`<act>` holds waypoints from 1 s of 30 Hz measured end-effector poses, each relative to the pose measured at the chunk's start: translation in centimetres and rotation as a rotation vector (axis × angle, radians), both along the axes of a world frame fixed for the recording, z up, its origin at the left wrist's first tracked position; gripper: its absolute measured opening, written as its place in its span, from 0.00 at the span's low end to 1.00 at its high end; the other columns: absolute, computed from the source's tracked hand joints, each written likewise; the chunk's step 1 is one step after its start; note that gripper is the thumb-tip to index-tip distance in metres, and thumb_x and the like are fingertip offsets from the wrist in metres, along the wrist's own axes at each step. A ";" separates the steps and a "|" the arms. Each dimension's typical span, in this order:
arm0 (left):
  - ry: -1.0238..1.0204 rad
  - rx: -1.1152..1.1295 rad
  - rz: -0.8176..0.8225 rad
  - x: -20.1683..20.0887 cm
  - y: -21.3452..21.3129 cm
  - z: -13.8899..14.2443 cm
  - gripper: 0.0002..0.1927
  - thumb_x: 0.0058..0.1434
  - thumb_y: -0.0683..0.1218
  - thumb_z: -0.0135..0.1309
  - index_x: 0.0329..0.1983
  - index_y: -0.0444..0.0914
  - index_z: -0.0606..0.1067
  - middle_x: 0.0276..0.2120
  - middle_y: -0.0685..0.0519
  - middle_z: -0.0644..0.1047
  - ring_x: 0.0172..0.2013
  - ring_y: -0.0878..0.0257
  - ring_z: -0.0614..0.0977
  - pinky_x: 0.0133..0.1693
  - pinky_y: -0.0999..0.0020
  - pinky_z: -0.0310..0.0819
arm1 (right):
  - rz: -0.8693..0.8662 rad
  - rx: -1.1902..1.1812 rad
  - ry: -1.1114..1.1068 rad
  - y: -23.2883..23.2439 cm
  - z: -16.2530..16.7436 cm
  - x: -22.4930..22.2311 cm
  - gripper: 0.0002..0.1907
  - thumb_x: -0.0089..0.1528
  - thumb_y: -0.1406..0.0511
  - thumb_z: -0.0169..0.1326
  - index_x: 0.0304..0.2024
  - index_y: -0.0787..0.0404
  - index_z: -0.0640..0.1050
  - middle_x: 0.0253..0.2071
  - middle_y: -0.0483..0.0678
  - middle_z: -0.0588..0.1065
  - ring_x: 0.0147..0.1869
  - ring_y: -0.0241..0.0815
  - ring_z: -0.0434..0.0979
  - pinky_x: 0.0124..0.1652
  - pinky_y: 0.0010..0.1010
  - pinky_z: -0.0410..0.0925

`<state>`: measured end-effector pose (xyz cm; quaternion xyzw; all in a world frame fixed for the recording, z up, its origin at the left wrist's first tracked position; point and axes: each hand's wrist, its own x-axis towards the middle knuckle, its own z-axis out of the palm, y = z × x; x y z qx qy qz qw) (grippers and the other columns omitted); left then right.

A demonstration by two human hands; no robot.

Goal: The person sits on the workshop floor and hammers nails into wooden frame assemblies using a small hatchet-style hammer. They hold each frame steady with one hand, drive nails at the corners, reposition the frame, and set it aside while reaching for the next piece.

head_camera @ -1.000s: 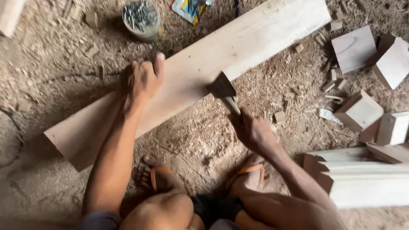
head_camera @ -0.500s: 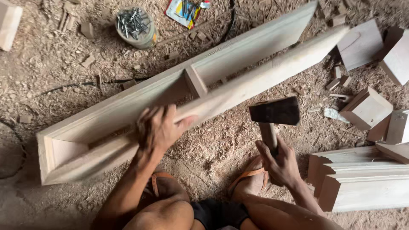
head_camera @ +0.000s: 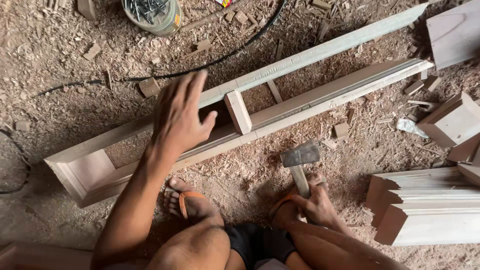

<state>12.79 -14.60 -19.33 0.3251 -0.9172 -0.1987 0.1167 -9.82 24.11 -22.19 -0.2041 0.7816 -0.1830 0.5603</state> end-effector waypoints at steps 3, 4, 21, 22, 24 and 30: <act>-0.146 0.033 -0.081 -3.7 -2.1 -0.4 0.49 0.39 0.47 0.66 0.68 0.30 0.65 0.53 0.33 0.76 0.45 0.49 0.80 0.47 0.50 0.73 | 0.067 0.055 0.003 1.1 -1.3 0.0 0.15 0.54 0.62 0.61 0.36 0.68 0.78 0.25 0.52 0.81 0.27 0.41 0.81 0.28 0.31 0.73; -0.291 0.200 -0.040 -4.4 -2.2 -0.3 0.45 0.44 0.42 0.61 0.70 0.35 0.65 0.50 0.36 0.77 0.41 0.49 0.81 0.43 0.50 0.76 | 0.059 0.083 -0.010 1.3 -1.5 0.0 0.15 0.54 0.61 0.61 0.35 0.68 0.79 0.24 0.52 0.81 0.27 0.41 0.82 0.28 0.31 0.74; 0.063 0.270 0.084 -3.3 3.1 4.0 0.38 0.48 0.31 0.57 0.66 0.39 0.73 0.56 0.44 0.80 0.43 0.54 0.86 0.43 0.66 0.83 | 0.014 0.151 -0.137 0.6 -0.4 -0.8 0.15 0.57 0.63 0.56 0.38 0.71 0.79 0.24 0.53 0.79 0.20 0.42 0.79 0.22 0.33 0.77; 0.030 0.207 0.071 -3.0 2.8 4.1 0.39 0.47 0.32 0.58 0.66 0.39 0.72 0.58 0.44 0.78 0.47 0.52 0.84 0.46 0.64 0.81 | -0.010 0.167 -0.147 0.6 -0.3 -0.9 0.15 0.57 0.63 0.56 0.39 0.70 0.79 0.24 0.53 0.80 0.20 0.42 0.79 0.22 0.33 0.77; -0.032 0.073 0.055 -2.5 2.0 3.9 0.41 0.44 0.34 0.61 0.66 0.39 0.72 0.61 0.44 0.76 0.56 0.49 0.81 0.52 0.62 0.78 | -0.049 0.192 -0.165 0.5 -0.2 -1.0 0.14 0.57 0.64 0.57 0.41 0.68 0.78 0.23 0.53 0.80 0.20 0.42 0.79 0.23 0.34 0.76; 0.025 -0.425 0.136 -2.7 2.8 0.5 0.29 0.67 0.35 0.58 0.71 0.44 0.71 0.68 0.51 0.73 0.67 0.45 0.74 0.68 0.51 0.70 | -0.013 0.164 -0.160 -0.3 0.5 -1.1 0.11 0.57 0.65 0.56 0.34 0.68 0.81 0.21 0.51 0.80 0.19 0.41 0.80 0.22 0.32 0.76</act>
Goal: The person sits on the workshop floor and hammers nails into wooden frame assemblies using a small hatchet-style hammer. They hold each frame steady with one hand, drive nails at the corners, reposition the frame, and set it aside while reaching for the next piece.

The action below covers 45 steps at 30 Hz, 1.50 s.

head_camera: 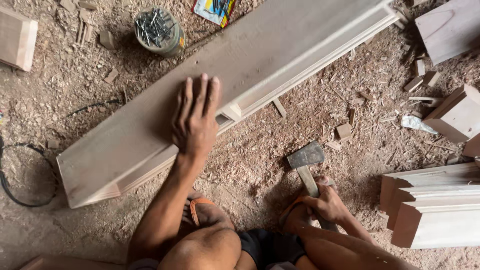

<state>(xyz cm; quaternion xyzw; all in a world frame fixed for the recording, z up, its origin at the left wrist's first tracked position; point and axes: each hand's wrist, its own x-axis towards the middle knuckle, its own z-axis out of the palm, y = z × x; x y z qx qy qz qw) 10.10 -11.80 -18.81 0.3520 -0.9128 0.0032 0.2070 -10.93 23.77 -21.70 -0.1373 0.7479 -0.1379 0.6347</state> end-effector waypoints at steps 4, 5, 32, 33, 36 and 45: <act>0.002 -0.042 -0.037 -1.7 2.9 -1.6 0.28 0.65 0.38 0.58 0.69 0.43 0.70 0.68 0.49 0.72 0.67 0.40 0.71 0.68 0.44 0.64 | -0.046 0.007 -0.007 -0.2 0.2 0.0 0.09 0.56 0.65 0.58 0.32 0.68 0.80 0.20 0.52 0.80 0.19 0.41 0.79 0.21 0.32 0.74; -0.007 -0.040 -0.044 -1.8 3.8 -1.5 0.28 0.64 0.39 0.58 0.68 0.42 0.70 0.68 0.47 0.71 0.67 0.39 0.71 0.68 0.41 0.63 | -0.058 -0.012 -0.017 -0.2 0.2 0.1 0.09 0.56 0.66 0.58 0.32 0.68 0.79 0.20 0.53 0.79 0.19 0.42 0.79 0.21 0.32 0.74; -0.108 0.681 0.242 -20.0 -21.0 -9.0 0.11 0.51 0.36 0.58 0.39 0.29 0.75 0.40 0.38 0.76 0.39 0.49 0.83 0.36 0.58 0.79 | 0.047 0.021 0.117 1.0 -1.2 -0.1 0.26 0.54 0.58 0.61 0.51 0.67 0.77 0.28 0.51 0.82 0.28 0.41 0.82 0.35 0.33 0.77; -0.145 0.727 0.285 -19.9 -21.0 -9.1 0.14 0.50 0.35 0.57 0.41 0.28 0.74 0.41 0.38 0.75 0.40 0.51 0.83 0.36 0.60 0.80 | 0.066 0.025 0.138 0.9 -1.3 -0.2 0.26 0.54 0.58 0.61 0.52 0.66 0.77 0.28 0.51 0.82 0.28 0.40 0.81 0.35 0.32 0.76; -0.019 0.456 0.116 -18.4 -20.7 -8.5 0.24 0.50 0.46 0.66 0.43 0.25 0.72 0.38 0.34 0.75 0.36 0.47 0.80 0.32 0.57 0.75 | -0.033 0.049 0.056 1.0 -1.6 -0.3 0.24 0.54 0.61 0.59 0.50 0.68 0.77 0.26 0.54 0.82 0.23 0.42 0.81 0.28 0.33 0.77; 0.693 0.997 -0.186 -3.7 -10.4 0.1 0.20 0.66 0.42 0.57 0.58 0.35 0.67 0.29 0.57 0.77 0.24 0.72 0.74 0.25 0.77 0.67 | 0.129 -0.114 0.209 0.2 -2.1 0.0 0.20 0.57 0.57 0.63 0.38 0.70 0.79 0.37 0.47 0.68 0.25 0.39 0.77 0.20 0.35 0.78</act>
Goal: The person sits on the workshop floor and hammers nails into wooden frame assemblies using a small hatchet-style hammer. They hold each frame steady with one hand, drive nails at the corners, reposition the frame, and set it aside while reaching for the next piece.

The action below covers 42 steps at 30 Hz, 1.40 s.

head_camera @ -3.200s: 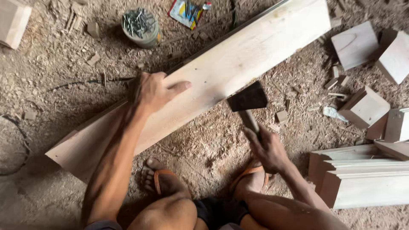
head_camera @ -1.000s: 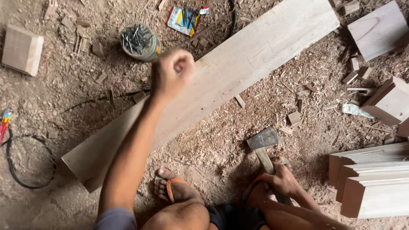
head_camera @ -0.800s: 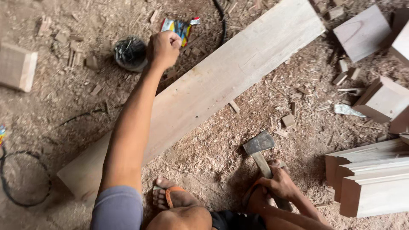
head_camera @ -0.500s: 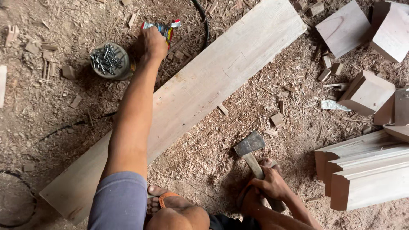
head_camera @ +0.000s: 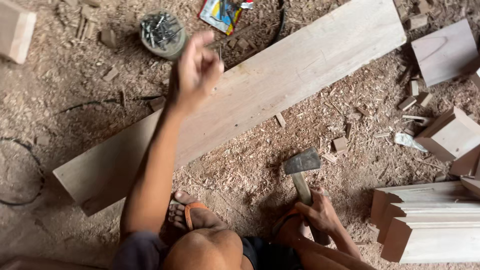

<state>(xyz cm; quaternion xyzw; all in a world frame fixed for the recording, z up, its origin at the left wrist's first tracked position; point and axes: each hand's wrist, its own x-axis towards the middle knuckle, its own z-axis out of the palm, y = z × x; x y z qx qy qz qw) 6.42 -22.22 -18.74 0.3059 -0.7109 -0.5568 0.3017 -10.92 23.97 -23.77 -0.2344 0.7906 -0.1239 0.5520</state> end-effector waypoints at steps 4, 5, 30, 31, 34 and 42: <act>0.149 -0.092 -0.054 3.7 6.0 -1.0 0.05 0.73 0.39 0.54 0.50 0.35 0.76 0.40 0.53 0.79 0.36 0.72 0.79 0.35 0.78 0.77 | 0.007 -0.159 0.025 -3.5 2.3 -0.7 0.19 0.58 0.53 0.53 0.36 0.63 0.75 0.19 0.47 0.77 0.14 0.39 0.74 0.15 0.33 0.73; 0.071 -0.141 -0.015 3.9 6.6 -1.7 0.05 0.71 0.40 0.55 0.48 0.35 0.77 0.38 0.53 0.79 0.32 0.70 0.77 0.31 0.77 0.73 | 0.062 -0.202 0.102 -4.9 3.2 -1.0 0.19 0.59 0.53 0.53 0.36 0.63 0.74 0.19 0.48 0.76 0.13 0.39 0.71 0.14 0.33 0.70; -0.193 -0.585 0.102 4.2 7.8 -3.4 0.05 0.65 0.40 0.58 0.37 0.33 0.76 0.40 0.46 0.80 0.39 0.53 0.81 0.41 0.60 0.76 | 0.598 -0.631 0.566 -22.8 17.7 3.8 0.17 0.73 0.57 0.47 0.53 0.66 0.70 0.22 0.51 0.76 0.10 0.33 0.63 0.08 0.31 0.57; -0.228 -0.573 0.102 4.2 7.8 -3.9 0.05 0.66 0.41 0.58 0.36 0.34 0.76 0.39 0.47 0.81 0.37 0.55 0.81 0.40 0.61 0.76 | 0.635 -0.631 0.597 -23.1 16.8 3.9 0.18 0.73 0.57 0.46 0.53 0.66 0.70 0.20 0.51 0.75 0.10 0.34 0.62 0.08 0.31 0.56; -0.079 -0.583 0.118 4.0 7.8 -5.4 0.04 0.69 0.38 0.53 0.42 0.36 0.79 0.38 0.51 0.82 0.36 0.61 0.82 0.37 0.65 0.77 | 0.692 -0.665 0.625 -23.3 15.2 3.8 0.18 0.72 0.57 0.44 0.52 0.66 0.72 0.16 0.50 0.73 0.09 0.35 0.59 0.08 0.30 0.54; -0.260 -0.737 0.422 6.2 5.3 -4.6 0.12 0.69 0.40 0.45 0.51 0.35 0.77 0.49 0.48 0.80 0.43 0.55 0.81 0.45 0.57 0.79 | 0.224 -1.191 0.272 -21.0 23.6 3.4 0.11 0.77 0.63 0.47 0.49 0.67 0.67 0.25 0.45 0.72 0.24 0.33 0.70 0.20 0.25 0.60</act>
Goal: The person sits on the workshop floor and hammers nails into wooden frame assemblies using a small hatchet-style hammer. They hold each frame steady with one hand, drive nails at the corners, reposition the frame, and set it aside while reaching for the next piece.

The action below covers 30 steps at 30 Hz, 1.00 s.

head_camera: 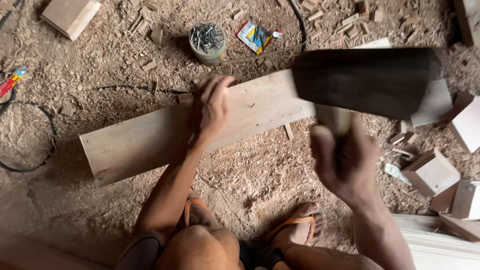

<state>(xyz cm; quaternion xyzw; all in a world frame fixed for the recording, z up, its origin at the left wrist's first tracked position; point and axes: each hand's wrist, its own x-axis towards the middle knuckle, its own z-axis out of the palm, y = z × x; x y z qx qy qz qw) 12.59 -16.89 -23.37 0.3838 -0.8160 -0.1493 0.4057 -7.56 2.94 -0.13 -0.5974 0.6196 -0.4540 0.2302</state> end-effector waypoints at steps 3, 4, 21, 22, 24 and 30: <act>-0.321 -0.128 0.324 1.9 -0.8 1.9 0.13 0.72 0.51 0.45 0.36 0.44 0.78 0.43 0.45 0.80 0.39 0.54 0.82 0.42 0.46 0.76 | 0.054 -0.275 -0.197 -1.3 -0.7 0.9 0.12 0.78 0.60 0.45 0.49 0.64 0.66 0.27 0.46 0.74 0.19 0.32 0.70 0.17 0.22 0.60; -0.421 -0.093 0.413 2.3 -0.9 2.5 0.20 0.74 0.55 0.44 0.28 0.48 0.78 0.39 0.44 0.81 0.36 0.54 0.83 0.38 0.42 0.75 | 0.058 -0.282 0.048 -2.2 -2.1 0.8 0.10 0.78 0.62 0.41 0.44 0.61 0.66 0.24 0.44 0.71 0.20 0.32 0.68 0.17 0.24 0.59; -0.314 0.286 0.272 2.2 -1.7 0.6 0.30 0.75 0.53 0.40 0.15 0.41 0.72 0.18 0.43 0.73 0.19 0.51 0.73 0.34 0.43 0.66 | 0.043 -0.599 -0.114 -2.2 -1.5 -1.1 0.18 0.75 0.55 0.44 0.47 0.64 0.74 0.19 0.48 0.71 0.16 0.35 0.65 0.15 0.28 0.58; -0.280 0.301 0.239 2.4 -1.8 0.9 0.30 0.76 0.53 0.39 0.16 0.41 0.72 0.17 0.45 0.73 0.19 0.54 0.73 0.32 0.44 0.66 | 0.019 -0.443 0.095 -2.7 -3.7 -0.2 0.18 0.74 0.55 0.45 0.48 0.64 0.74 0.18 0.48 0.71 0.15 0.35 0.65 0.14 0.28 0.57; -0.407 0.583 0.193 2.9 -1.8 1.4 0.30 0.76 0.54 0.36 0.16 0.43 0.70 0.16 0.47 0.72 0.19 0.54 0.72 0.34 0.47 0.68 | 0.017 0.490 0.563 -4.2 -8.9 1.4 0.18 0.73 0.55 0.45 0.49 0.65 0.74 0.16 0.48 0.70 0.12 0.36 0.63 0.12 0.30 0.57; -0.211 0.430 0.153 3.1 -1.8 -0.4 0.28 0.76 0.52 0.36 0.17 0.44 0.68 0.15 0.50 0.70 0.19 0.57 0.69 0.30 0.53 0.68 | -0.080 0.341 0.551 -2.7 -9.7 -0.8 0.19 0.72 0.55 0.47 0.38 0.64 0.71 0.13 0.48 0.66 0.11 0.38 0.62 0.13 0.34 0.54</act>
